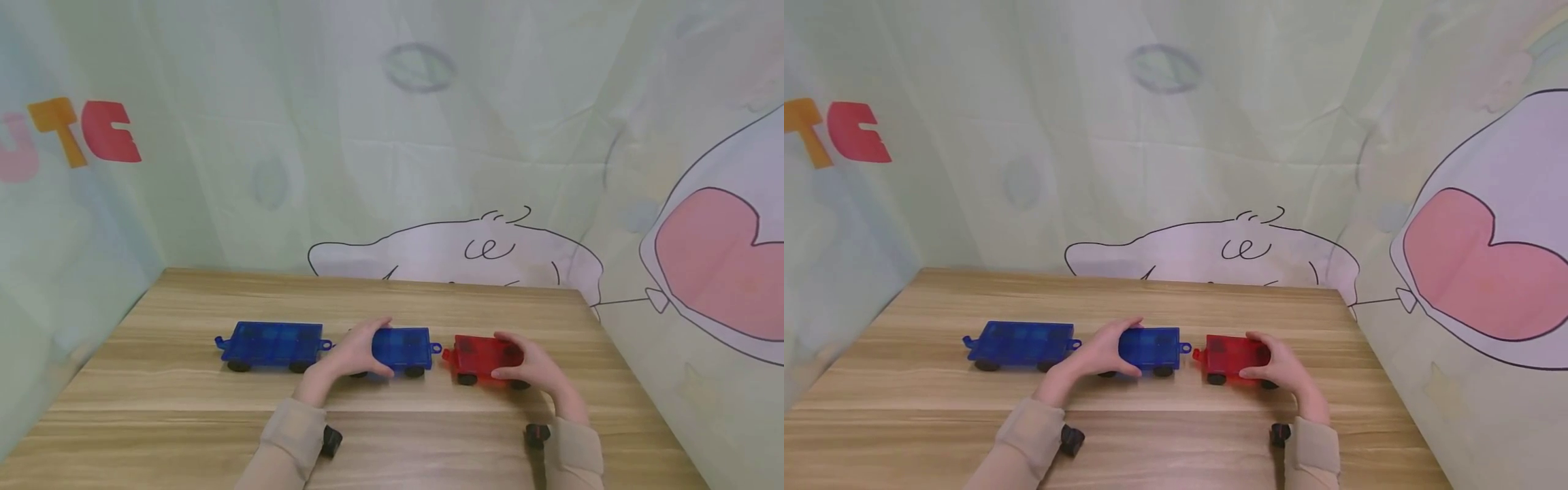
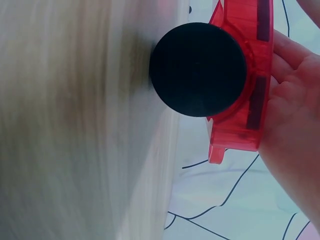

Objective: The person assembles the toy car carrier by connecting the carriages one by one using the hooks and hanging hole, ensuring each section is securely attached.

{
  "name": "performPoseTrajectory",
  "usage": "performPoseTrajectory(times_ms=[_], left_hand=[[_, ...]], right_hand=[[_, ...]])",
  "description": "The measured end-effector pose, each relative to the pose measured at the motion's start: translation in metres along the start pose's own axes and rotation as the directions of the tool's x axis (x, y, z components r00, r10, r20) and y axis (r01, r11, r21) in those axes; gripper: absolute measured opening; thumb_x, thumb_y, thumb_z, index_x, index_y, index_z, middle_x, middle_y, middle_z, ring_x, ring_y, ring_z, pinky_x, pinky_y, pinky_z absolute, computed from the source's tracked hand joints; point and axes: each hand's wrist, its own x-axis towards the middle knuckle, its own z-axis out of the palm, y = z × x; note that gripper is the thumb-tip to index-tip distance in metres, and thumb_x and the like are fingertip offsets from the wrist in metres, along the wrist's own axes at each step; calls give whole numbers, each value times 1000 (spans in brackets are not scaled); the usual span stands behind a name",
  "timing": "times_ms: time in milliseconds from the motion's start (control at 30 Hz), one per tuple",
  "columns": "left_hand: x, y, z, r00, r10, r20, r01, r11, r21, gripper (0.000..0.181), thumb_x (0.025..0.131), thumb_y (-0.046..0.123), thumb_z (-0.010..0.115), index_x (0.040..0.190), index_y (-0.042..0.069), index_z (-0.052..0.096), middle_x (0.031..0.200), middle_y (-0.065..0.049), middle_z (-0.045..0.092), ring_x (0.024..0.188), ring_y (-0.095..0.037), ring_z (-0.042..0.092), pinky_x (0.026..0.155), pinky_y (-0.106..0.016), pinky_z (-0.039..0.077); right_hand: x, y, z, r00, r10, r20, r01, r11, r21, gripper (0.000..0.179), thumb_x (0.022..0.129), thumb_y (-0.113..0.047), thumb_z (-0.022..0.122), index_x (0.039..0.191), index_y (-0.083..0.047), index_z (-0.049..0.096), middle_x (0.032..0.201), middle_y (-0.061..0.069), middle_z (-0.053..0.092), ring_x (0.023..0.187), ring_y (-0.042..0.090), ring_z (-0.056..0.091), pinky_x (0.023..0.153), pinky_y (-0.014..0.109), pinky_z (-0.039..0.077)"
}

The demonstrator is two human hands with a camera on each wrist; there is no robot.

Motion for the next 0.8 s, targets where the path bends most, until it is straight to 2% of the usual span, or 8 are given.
performPoseTrajectory(times_ms=[200,600,800], left_hand=[[0,0,2,1000,-5,-9,5,1000,-14,99,68,29,90,148,3,39,146,-14,50,139,-36,41,114,-55,34],[1,2,5,1000,26,-13,-26,1000,-9,100,67,29,91,148,1,39,144,-16,51,137,-38,42,113,-57,34],[0,1,6,999,28,-16,-28,999,-18,99,66,27,91,147,2,39,144,-16,51,137,-38,42,113,-57,34]], right_hand=[[3,0,2,1000,20,11,-20,1000,16,76,77,-25,83,139,2,49,138,22,54,124,38,49,106,58,40],[5,-4,6,999,-31,9,31,1000,-6,75,77,-25,83,138,3,50,137,22,55,124,38,50,106,58,41],[6,-4,6,1000,-29,10,29,1000,-9,75,77,-25,83,138,3,49,137,23,55,123,39,51,105,58,41]])
